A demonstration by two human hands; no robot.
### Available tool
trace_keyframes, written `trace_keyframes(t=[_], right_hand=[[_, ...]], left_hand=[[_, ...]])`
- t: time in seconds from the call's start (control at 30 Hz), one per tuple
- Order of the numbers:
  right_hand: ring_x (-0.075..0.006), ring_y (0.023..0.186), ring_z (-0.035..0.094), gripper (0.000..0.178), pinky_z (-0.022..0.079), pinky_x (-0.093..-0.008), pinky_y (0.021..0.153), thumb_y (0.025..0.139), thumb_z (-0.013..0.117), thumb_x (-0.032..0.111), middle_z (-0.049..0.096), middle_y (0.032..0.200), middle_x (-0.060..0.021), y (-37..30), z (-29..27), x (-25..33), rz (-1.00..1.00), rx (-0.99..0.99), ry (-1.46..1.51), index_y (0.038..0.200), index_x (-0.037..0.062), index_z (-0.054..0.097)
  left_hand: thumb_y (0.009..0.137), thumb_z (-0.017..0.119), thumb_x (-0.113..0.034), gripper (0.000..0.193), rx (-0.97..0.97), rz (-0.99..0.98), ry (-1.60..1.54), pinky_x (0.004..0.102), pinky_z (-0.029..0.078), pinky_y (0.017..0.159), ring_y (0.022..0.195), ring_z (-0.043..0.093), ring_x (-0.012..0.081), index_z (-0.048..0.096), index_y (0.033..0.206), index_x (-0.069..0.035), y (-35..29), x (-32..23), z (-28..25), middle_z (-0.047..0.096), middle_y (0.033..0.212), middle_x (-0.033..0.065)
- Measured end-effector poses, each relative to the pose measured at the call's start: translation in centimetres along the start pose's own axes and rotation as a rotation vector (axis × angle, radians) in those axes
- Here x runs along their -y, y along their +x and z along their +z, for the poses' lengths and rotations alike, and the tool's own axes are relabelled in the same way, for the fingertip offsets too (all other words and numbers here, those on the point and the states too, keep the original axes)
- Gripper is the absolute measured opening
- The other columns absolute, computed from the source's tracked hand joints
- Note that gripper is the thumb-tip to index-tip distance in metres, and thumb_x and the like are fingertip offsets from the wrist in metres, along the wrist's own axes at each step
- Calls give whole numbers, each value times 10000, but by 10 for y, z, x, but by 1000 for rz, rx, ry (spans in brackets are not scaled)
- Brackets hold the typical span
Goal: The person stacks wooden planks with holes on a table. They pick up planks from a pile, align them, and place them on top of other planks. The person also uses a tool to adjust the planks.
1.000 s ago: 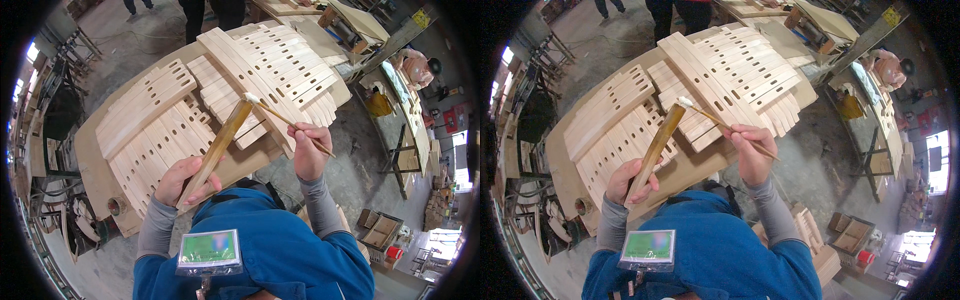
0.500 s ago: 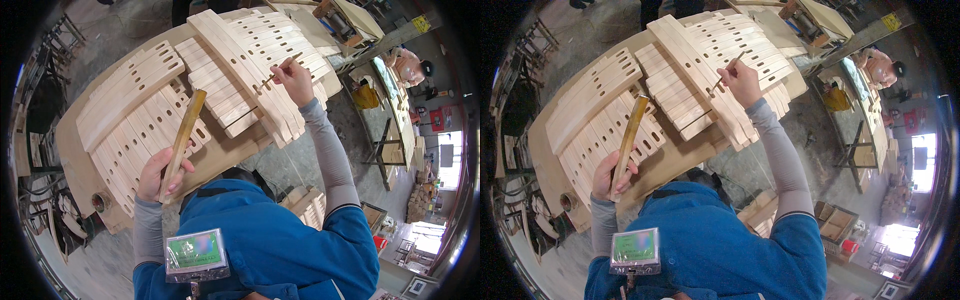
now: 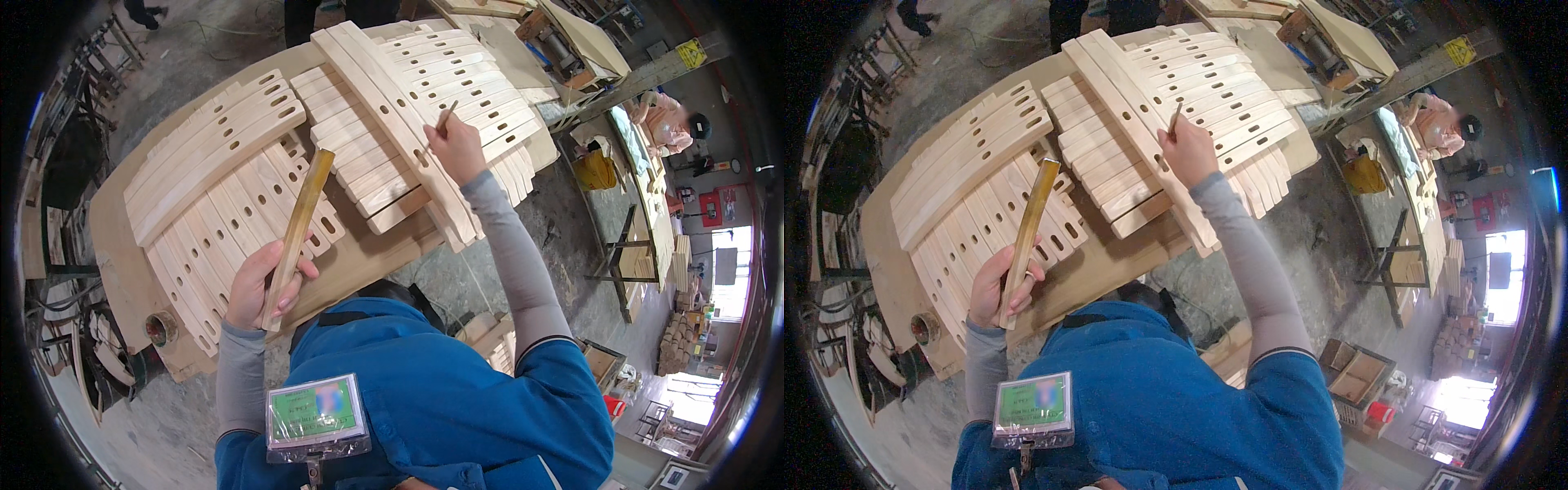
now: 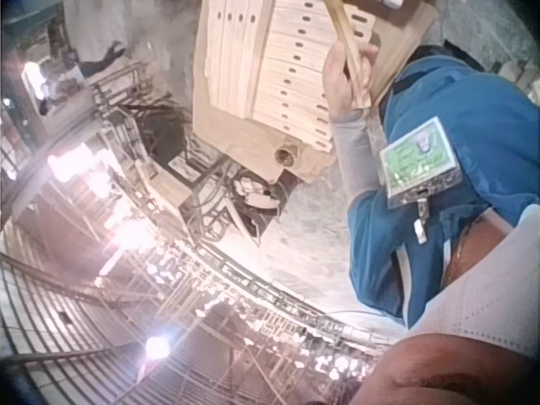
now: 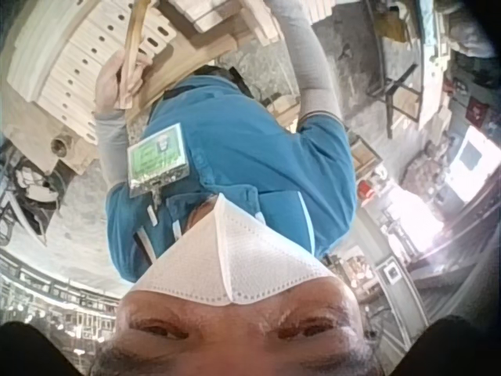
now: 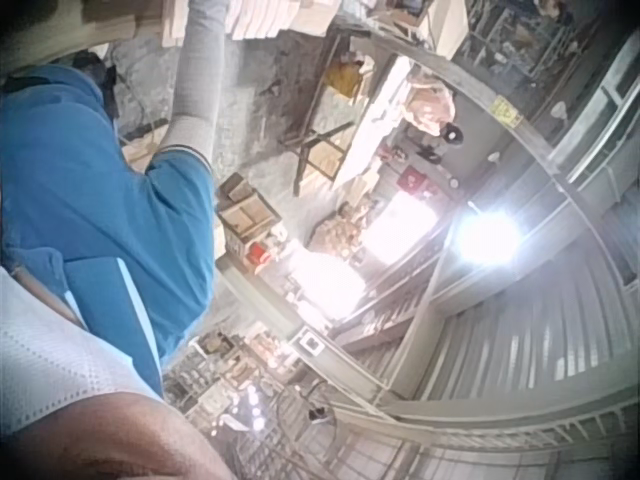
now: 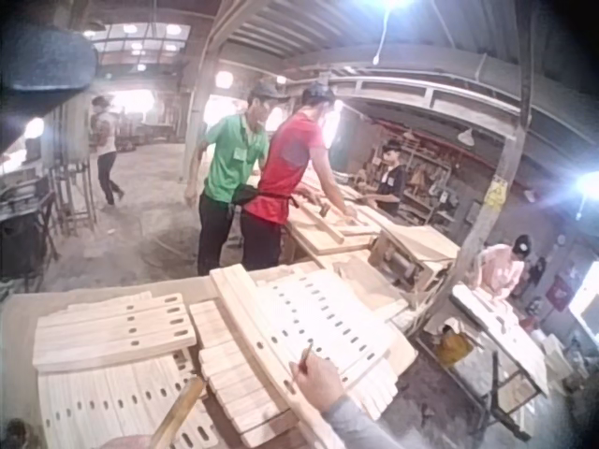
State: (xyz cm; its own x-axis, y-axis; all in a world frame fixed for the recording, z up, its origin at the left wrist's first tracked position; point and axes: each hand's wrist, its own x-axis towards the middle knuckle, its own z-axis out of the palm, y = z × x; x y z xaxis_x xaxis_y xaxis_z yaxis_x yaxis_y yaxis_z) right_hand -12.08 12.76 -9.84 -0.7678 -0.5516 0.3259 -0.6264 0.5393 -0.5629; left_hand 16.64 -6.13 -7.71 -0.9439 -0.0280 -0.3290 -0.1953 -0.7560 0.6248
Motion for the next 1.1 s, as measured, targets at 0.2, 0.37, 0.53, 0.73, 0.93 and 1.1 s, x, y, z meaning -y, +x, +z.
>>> trace_keyframes(t=[0.2, 0.37, 0.53, 0.73, 0.93, 1.1], right_hand=[[-333, 564, 562, 204, 440, -393, 526, 767, 625, 158, 551, 588, -163, -7, -8, -10, 166, 110, 5, 723, 8, 494], [-105, 499, 574, 230, 444, -233, 448, 782, 638, 126, 580, 562, -80, 1, -1, -9, 53, 0, 120, 686, -13, 482], [-141, 587, 585, 119, 474, -250, 538, 756, 632, 47, 598, 687, -80, -14, -13, -13, -47, 22, 62, 724, -9, 532], [-204, 722, 587, 130, 468, -285, 648, 697, 582, -88, 613, 771, -86, -58, -56, -23, -197, 131, 240, 765, 21, 609], [-163, 703, 612, 40, 515, -260, 657, 786, 607, 22, 618, 776, -104, -53, -92, 4, 309, -48, 924, 783, -10, 582], [-201, 654, 622, 130, 539, -293, 594, 807, 611, 81, 599, 743, -115, -42, -91, 27, 473, 138, 1397, 731, 24, 522]], left_hand=[[942, 310, -243, 426, -16, 6, -44, 174, 336, 297, 387, 408, 79, 351, 1242, 56, 2, 0, -3, 576, 815, 181], [944, 311, -255, 416, -30, -42, -28, 173, 336, 289, 385, 413, 78, 368, 1227, 44, 15, 6, 2, 589, 811, 165], [944, 313, -256, 410, -4, -53, 59, 184, 363, 286, 407, 445, 89, 365, 1223, 40, 24, 6, 9, 586, 831, 153], [941, 335, -247, 354, -74, -98, 117, 184, 436, 318, 461, 507, 93, 454, 1095, 49, 31, 7, 18, 543, 814, 98], [939, 363, -265, 358, 33, -236, 214, 202, 442, 332, 470, 515, 98, 473, 1063, 53, 28, -5, 26, 539, 800, 90], [933, 381, -255, 381, 154, -305, 281, 200, 413, 310, 443, 503, 104, 453, 1108, 76, 21, -17, 39, 541, 759, 96]])
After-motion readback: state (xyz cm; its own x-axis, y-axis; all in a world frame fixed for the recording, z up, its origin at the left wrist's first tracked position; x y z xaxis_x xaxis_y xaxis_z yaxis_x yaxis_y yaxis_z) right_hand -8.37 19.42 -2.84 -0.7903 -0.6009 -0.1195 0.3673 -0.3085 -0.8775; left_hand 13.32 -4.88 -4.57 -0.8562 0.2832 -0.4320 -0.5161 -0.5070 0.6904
